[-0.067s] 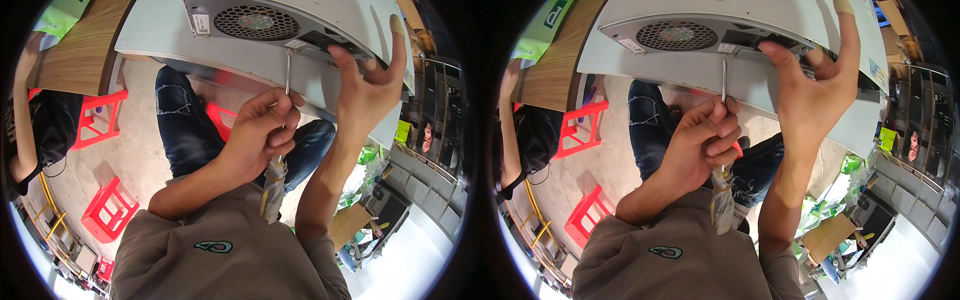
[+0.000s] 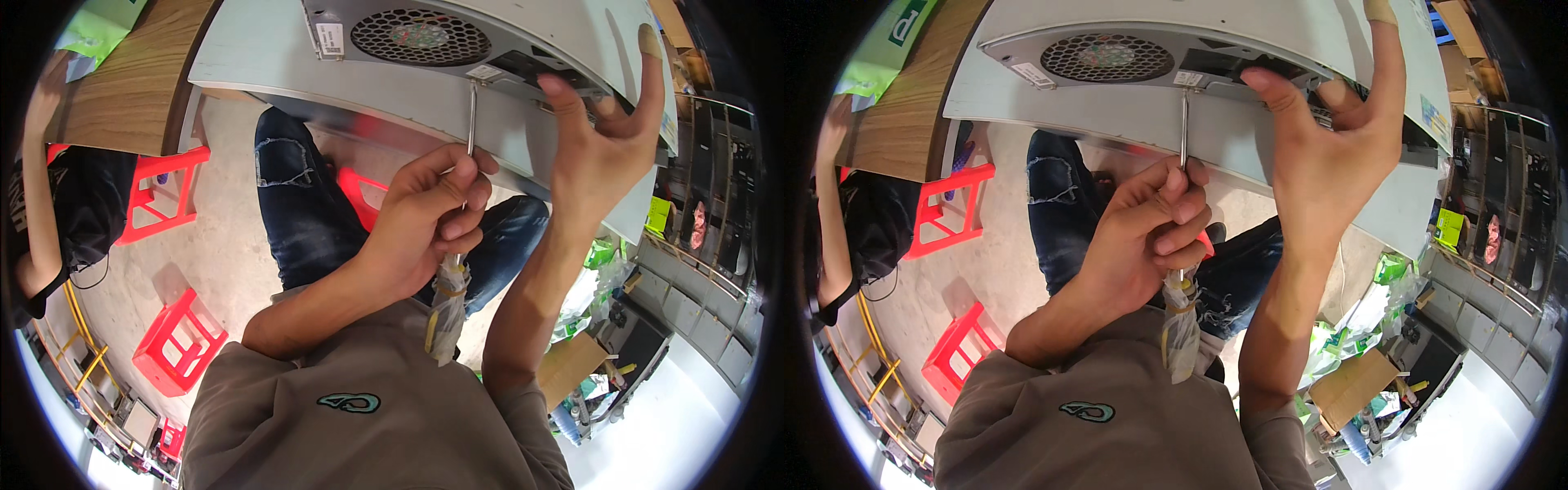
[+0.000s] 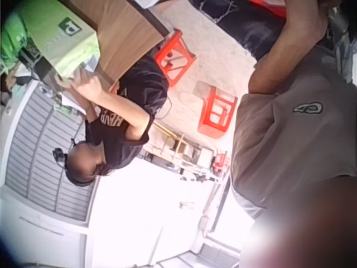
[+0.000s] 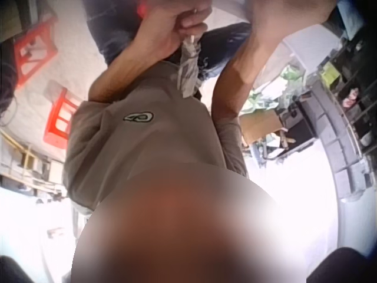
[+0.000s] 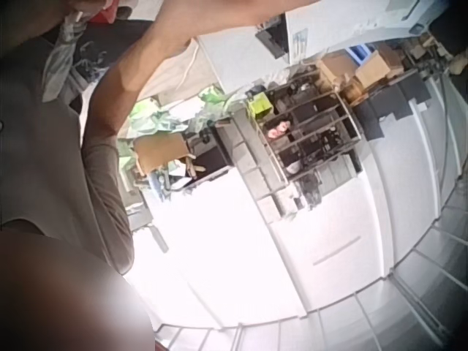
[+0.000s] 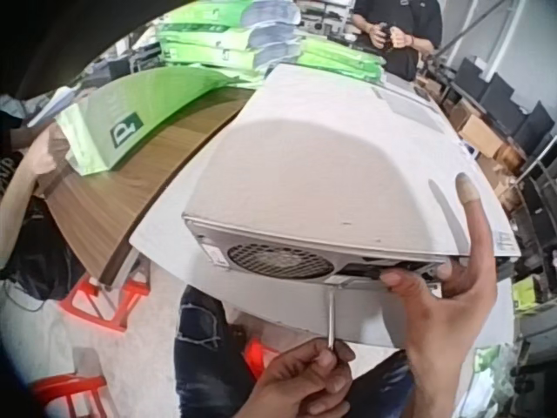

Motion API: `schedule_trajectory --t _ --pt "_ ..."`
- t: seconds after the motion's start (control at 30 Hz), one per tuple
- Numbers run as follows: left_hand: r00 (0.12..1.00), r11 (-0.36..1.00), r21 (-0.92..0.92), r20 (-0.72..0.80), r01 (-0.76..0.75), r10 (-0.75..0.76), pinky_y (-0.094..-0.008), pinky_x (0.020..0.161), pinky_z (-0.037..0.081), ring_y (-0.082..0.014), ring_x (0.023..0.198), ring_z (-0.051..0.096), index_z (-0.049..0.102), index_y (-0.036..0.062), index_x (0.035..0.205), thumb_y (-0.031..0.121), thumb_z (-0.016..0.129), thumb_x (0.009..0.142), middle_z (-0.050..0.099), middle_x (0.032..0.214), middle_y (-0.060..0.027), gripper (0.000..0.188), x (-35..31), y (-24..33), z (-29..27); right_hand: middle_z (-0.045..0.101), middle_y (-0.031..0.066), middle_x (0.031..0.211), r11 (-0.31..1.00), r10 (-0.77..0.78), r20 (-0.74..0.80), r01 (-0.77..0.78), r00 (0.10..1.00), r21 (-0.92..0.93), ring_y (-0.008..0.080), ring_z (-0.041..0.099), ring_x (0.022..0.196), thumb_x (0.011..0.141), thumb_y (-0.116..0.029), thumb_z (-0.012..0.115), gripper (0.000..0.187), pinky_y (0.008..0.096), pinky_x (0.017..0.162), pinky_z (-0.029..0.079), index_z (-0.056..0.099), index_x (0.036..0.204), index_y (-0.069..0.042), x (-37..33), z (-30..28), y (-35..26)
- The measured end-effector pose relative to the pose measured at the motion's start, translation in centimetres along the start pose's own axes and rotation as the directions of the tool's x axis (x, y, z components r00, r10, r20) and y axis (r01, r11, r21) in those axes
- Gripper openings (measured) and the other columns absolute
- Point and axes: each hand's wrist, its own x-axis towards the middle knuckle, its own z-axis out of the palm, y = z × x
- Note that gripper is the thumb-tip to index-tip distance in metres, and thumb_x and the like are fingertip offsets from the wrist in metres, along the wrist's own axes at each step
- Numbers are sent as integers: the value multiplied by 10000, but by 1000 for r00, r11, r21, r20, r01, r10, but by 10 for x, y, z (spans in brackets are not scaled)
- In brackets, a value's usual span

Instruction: The person places the side panel and front faceplate onto a desktop computer chassis and uses a screwdriver to secure screws into the back and bottom of the case.

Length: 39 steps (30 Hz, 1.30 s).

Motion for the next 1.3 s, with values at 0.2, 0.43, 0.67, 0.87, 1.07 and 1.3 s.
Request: schedule_trajectory --t 0.2,0.43,0.67,0.87,1.07,1.3 --pt "1000 1000 -18 14 -19 19 -192 459 234 -28 548 332 537 51 1078 208 506 1022 481 778 28 170 -1 -2 -1 677 193 1097 1000 -6 49 6 999 4 156 659 920 745 112 761 760 230 796 531 411 1415 34 4 -3 -1" --pt "1000 1000 -7 6 -23 23 -189 478 276 -26 550 338 568 43 1055 215 538 1012 495 782 20 180 -2 -2 1 602 206 1230 967 251 102 -245 963 -66 221 657 1034 705 184 692 899 285 790 573 298 1488 -14 13 -8 -29" --pt "999 999 11 2 -38 37 -186 483 272 -28 562 338 563 48 1064 226 533 1015 486 777 26 187 -2 -1 3 587 204 1257 983 178 183 -165 967 -82 217 669 985 752 206 626 853 278 743 556 283 1500 -17 16 -14 -54" --pt "999 999 28 -25 -31 32 -188 481 271 -27 553 336 562 48 1057 234 535 1015 489 775 25 192 -3 0 4 384 171 1487 936 -16 287 115 958 -332 277 593 1161 809 151 628 842 337 882 538 236 1526 -55 7 -18 -13" --pt "998 999 38 -63 3 0 -199 463 235 -32 526 320 537 69 1050 237 519 1017 448 745 36 172 -2 0 6 386 124 1506 980 -117 252 153 961 -130 222 569 1171 715 112 754 858 303 899 520 345 1457 -26 8 -25 15" --pt "997 1000 2 -65 30 -30 -211 464 242 -44 516 317 536 79 1035 247 524 1015 452 726 23 170 0 3 8 392 109 1470 993 42 243 -14 969 -114 250 467 1287 677 111 771 878 351 1028 455 339 1429 -24 8 -17 9"
